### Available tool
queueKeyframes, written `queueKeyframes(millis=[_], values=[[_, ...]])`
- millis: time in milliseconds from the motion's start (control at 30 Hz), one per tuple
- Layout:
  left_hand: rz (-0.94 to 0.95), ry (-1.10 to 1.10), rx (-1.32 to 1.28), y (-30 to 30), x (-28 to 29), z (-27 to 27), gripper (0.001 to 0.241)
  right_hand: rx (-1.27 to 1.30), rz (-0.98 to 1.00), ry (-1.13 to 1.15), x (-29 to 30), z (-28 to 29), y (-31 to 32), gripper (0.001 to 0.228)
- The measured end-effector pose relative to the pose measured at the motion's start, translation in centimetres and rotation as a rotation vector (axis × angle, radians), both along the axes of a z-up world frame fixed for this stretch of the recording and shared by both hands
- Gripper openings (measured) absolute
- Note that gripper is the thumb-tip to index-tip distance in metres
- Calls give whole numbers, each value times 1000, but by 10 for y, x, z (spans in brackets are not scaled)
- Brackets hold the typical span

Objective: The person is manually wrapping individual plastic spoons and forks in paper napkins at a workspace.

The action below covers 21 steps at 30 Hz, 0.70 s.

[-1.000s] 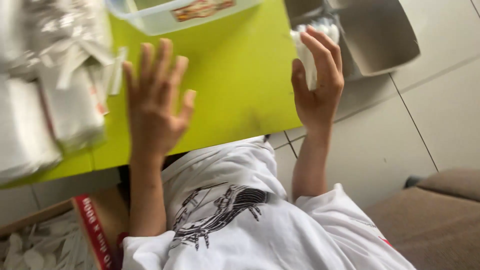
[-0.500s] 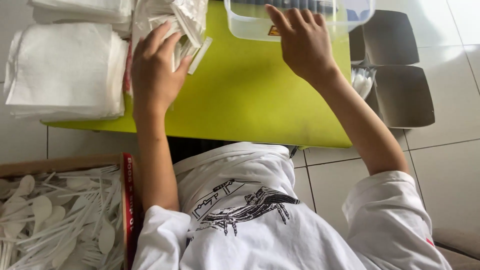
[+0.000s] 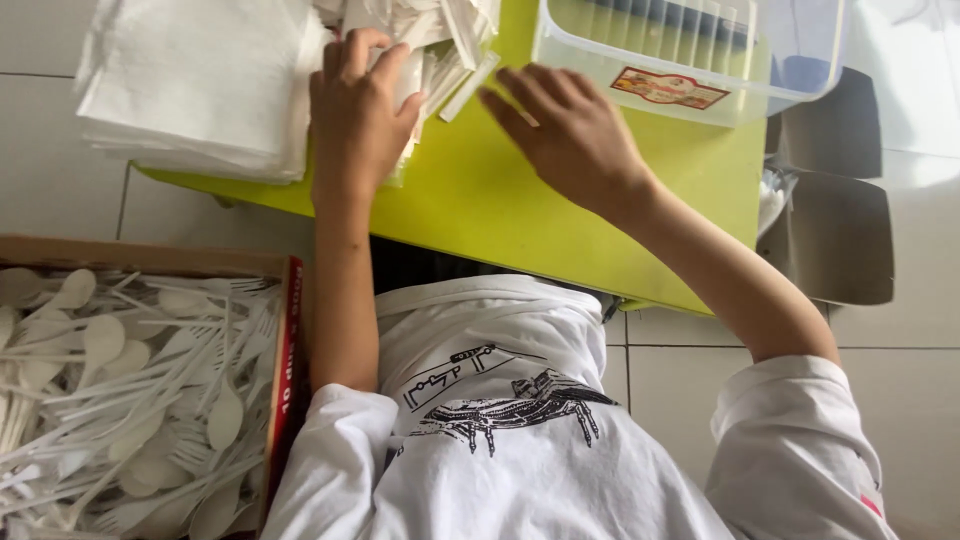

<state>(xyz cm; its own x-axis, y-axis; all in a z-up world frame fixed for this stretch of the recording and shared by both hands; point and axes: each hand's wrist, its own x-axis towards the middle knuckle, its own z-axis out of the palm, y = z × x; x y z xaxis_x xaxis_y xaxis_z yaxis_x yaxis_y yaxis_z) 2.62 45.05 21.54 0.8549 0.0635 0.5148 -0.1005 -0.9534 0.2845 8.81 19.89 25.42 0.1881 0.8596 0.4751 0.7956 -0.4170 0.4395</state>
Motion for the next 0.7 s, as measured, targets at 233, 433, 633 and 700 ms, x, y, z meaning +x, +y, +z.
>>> queueKeyframes(millis=[233, 433, 633, 700], values=[[96, 53, 92, 4, 3, -12, 66, -93, 111, 19, 35, -52, 60, 38], [84, -13, 89, 5, 4, -19, 61, -117, 105, 32, 43, -62, 70, 38], [35, -13, 24, 9, 2, -18, 42, -169, 141, 64, 45, -56, 55, 33], [29, -20, 9, 10, 4, -17, 38, -173, 161, 139, 45, -53, 49, 29]])
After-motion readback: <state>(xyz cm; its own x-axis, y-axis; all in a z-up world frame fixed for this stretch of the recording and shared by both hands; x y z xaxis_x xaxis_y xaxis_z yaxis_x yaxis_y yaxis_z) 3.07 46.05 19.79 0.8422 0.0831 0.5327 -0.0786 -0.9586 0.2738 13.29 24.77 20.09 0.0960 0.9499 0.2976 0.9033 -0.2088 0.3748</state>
